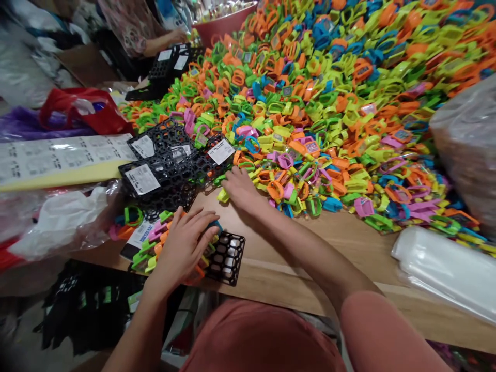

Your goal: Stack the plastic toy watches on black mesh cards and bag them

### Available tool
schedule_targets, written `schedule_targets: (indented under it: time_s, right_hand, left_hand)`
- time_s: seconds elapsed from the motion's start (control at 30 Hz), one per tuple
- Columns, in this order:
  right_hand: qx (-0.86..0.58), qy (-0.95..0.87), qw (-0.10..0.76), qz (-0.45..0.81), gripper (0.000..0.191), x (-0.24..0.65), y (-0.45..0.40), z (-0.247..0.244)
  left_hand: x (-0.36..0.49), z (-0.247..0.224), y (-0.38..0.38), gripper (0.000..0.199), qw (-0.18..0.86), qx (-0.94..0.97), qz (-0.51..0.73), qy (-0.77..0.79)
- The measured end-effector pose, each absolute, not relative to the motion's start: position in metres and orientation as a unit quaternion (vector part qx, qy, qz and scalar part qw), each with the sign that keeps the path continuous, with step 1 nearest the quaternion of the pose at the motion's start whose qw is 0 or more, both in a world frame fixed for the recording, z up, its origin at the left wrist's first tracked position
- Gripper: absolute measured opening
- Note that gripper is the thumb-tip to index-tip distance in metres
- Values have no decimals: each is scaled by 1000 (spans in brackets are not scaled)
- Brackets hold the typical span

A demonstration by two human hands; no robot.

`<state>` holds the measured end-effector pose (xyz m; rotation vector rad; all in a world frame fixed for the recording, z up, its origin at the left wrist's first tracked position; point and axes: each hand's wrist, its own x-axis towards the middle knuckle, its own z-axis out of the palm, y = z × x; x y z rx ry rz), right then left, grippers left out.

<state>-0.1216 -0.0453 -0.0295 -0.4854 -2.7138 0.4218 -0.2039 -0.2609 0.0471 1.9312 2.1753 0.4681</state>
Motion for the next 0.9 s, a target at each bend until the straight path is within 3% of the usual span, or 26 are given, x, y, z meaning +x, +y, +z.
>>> schedule_targets:
  time_s: [0.07, 0.17, 0.3, 0.4, 0.67, 0.9]
  right_hand:
    - [-180, -964, 154, 124, 22, -128, -40, -33]
    - [-167, -954, 164, 187, 18, -119, -40, -32]
    - [-174, -857, 264, 408, 14, -82, -52, -16]
    - [-218, -744, 285, 564, 21, -51, -73, -9]
    - [-287, -581, 239, 723, 33, -11, -163, -39]
    - [-264, -661, 131, 690, 14, -16, -200, -56]
  left_hand:
    - [-205, 47, -260, 36, 97, 654, 155, 734]
    - [-204, 47, -260, 37, 96, 655, 151, 734]
    - [-201, 47, -254, 37, 88, 651, 150, 739]
    - [-200, 46, -243, 38, 71, 640, 150, 750]
    - [-191, 56, -245, 48, 70, 663, 113, 737]
    - [-187, 46, -254, 52, 57, 670, 72, 737]
